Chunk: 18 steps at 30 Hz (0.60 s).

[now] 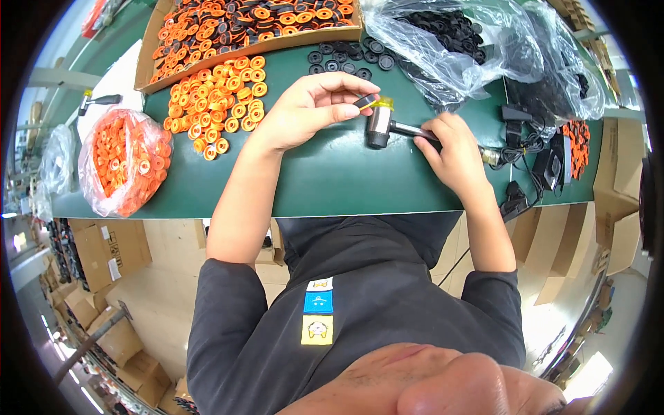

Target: The person assembles circular parts by fitting orange and black rings together by hand and tapping them with a small mallet on the table.

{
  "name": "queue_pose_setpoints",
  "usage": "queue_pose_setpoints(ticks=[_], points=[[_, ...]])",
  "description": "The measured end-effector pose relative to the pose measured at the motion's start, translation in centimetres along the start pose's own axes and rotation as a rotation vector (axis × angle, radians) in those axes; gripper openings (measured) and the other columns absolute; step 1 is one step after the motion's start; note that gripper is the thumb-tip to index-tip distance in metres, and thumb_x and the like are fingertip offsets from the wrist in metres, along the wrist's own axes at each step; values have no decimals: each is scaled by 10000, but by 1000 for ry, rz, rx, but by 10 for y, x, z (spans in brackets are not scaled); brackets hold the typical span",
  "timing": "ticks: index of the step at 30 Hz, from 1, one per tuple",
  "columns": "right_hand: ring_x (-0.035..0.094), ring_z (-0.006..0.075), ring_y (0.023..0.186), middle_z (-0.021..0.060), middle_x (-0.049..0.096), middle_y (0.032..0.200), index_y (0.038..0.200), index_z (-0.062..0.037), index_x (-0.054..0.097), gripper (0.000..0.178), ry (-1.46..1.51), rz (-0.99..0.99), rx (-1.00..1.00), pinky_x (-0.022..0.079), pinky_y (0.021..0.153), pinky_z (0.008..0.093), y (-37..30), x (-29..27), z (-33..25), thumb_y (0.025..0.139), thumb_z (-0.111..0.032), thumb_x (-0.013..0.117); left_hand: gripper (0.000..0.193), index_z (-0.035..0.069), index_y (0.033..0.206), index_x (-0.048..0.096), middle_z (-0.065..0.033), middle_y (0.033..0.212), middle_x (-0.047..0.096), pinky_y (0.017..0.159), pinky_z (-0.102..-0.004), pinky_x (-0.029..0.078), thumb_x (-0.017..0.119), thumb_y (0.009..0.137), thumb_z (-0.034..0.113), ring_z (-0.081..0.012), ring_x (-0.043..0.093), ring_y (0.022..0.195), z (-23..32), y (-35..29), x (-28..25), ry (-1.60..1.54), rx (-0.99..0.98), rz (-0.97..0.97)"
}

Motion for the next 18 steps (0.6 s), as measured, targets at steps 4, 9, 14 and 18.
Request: queue_pose_setpoints(ticks=[4, 9, 14, 18], points=[[598, 320, 841, 106, 606, 885, 998, -32, 661, 273, 122, 197, -187, 484, 770, 408, 20, -22, -36, 764, -111, 777, 442, -47, 1287, 587, -137, 1240, 641, 1020, -375, 503, 713, 911, 149, -215, 621, 1161, 3, 2, 6, -20, 23, -28], [624, 283, 846, 105, 633, 912, 1096, -52, 658, 367, 299, 145, -407, 501, 784, 385, 56, -21, -87, 745, -37, 767, 425, -24, 1255, 573, -85, 1183, 651, 991, -317, 505, 739, 891, 119, -153, 628, 1090, -5, 1, 0, -91, 3, 35], [666, 273, 866, 87, 678, 927, 1075, -38, 665, 280, 416, 116, -359, 531, 786, 364, 68, 6, -64, 803, -14, 724, 337, 13, 1120, 624, -32, 1041, 660, 842, -256, 511, 793, 835, 74, -98, 619, 938, 4, 0, -5, 271, 96, 201], [705, 154, 901, 152, 724, 1071, 1102, 52, 650, 204, 1339, -95, 88, 564, 830, 282, 65, 47, -26, 907, 2, 675, 302, 16, 1050, 660, -64, 963, 638, 776, -279, 511, 805, 788, 51, -136, 624, 853, 33, -8, 9, 595, 356, 344]])
Point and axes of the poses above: each hand's wrist, its own y-axis towards the middle knuckle, its own x-axis out of the palm, z = x × y, the point moved 9 cm from there along y, towards the middle knuckle
